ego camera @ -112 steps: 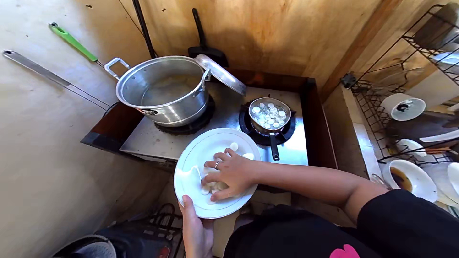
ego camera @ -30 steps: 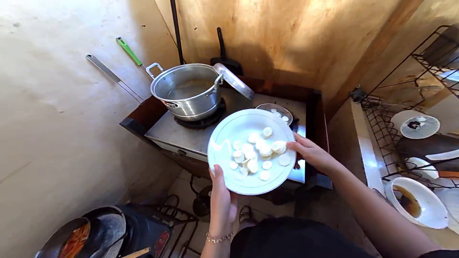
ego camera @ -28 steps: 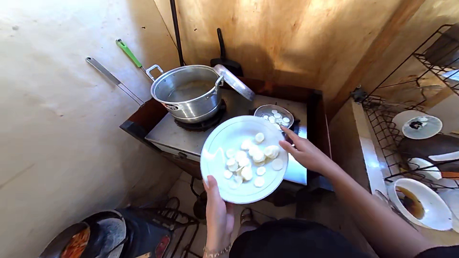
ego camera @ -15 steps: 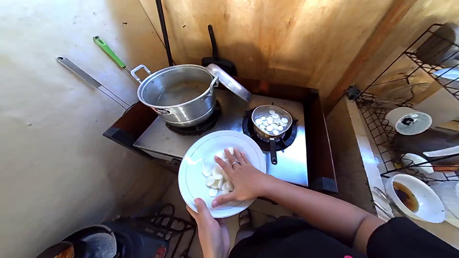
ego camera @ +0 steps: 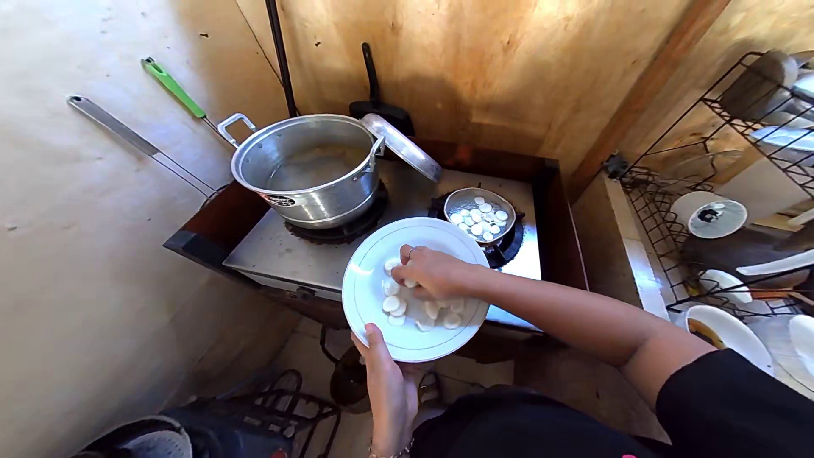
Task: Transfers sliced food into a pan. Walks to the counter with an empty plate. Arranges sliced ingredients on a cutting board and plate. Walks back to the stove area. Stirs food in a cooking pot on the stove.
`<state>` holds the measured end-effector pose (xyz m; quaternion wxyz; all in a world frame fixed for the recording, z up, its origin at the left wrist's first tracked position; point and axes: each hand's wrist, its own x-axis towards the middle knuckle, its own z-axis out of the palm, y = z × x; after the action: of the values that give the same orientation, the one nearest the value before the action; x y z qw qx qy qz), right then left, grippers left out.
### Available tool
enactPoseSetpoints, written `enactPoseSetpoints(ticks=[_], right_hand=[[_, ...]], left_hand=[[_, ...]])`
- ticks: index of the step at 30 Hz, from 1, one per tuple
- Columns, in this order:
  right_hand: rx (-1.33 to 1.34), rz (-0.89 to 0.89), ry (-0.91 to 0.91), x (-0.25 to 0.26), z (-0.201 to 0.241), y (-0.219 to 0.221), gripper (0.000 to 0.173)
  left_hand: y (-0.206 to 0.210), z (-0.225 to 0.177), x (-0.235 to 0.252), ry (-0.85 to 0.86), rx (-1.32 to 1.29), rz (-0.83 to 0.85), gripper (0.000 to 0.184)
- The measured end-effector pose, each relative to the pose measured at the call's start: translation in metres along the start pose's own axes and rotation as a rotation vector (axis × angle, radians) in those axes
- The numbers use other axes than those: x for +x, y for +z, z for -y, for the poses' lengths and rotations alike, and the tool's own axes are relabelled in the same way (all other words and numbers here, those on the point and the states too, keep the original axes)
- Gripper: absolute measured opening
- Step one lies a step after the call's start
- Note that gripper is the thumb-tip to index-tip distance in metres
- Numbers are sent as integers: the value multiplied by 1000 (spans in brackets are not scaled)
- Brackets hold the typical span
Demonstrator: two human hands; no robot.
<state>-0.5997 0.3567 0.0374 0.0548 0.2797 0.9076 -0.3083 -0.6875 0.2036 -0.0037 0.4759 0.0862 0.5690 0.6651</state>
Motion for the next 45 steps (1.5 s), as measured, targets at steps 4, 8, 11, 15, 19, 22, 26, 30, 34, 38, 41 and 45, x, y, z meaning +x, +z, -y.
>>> enactPoseSetpoints(ticks=[4,8,11,15,19,22,26,30,34,38,41,45], right_hand=[[144,-164,-38,9,-23,-20,18],[414,-360,-76,11,-54,-48,8],[471,-485,-48,-2,-81,-81,10],[182,-588,255,-13,-142,-90,7],[31,-403,533,-1,-185,-58,21],[-42,-228,553,1,-203,-50,30],[-153,-255,535,-18,-164,-70,36],[-296,-413,339,-26,-86,-83,16],[-155,-302,81,-1,-24,-60,28],[8,-46,-11,21,3,-17,50],[-2,58,-186,4,15,0,46],[-113,87,-368,-21,11,13,36]], left_hand=[[6,-3,13,-39,-8,48,54],[14,-5,27,-65,-31,75,55],[15,-3,38,-68,-23,72,55],[7,-2,49,-74,-3,43,56],[-2,-5,50,-72,14,18,56],[-8,-6,48,-71,10,2,56],[-14,-7,41,-62,9,22,56],[-12,-8,33,-50,7,47,55],[-6,-7,24,-34,19,99,56],[-1,-11,13,-47,40,120,57],[-6,-12,9,-41,38,114,56],[-13,-12,5,-47,34,68,54]])
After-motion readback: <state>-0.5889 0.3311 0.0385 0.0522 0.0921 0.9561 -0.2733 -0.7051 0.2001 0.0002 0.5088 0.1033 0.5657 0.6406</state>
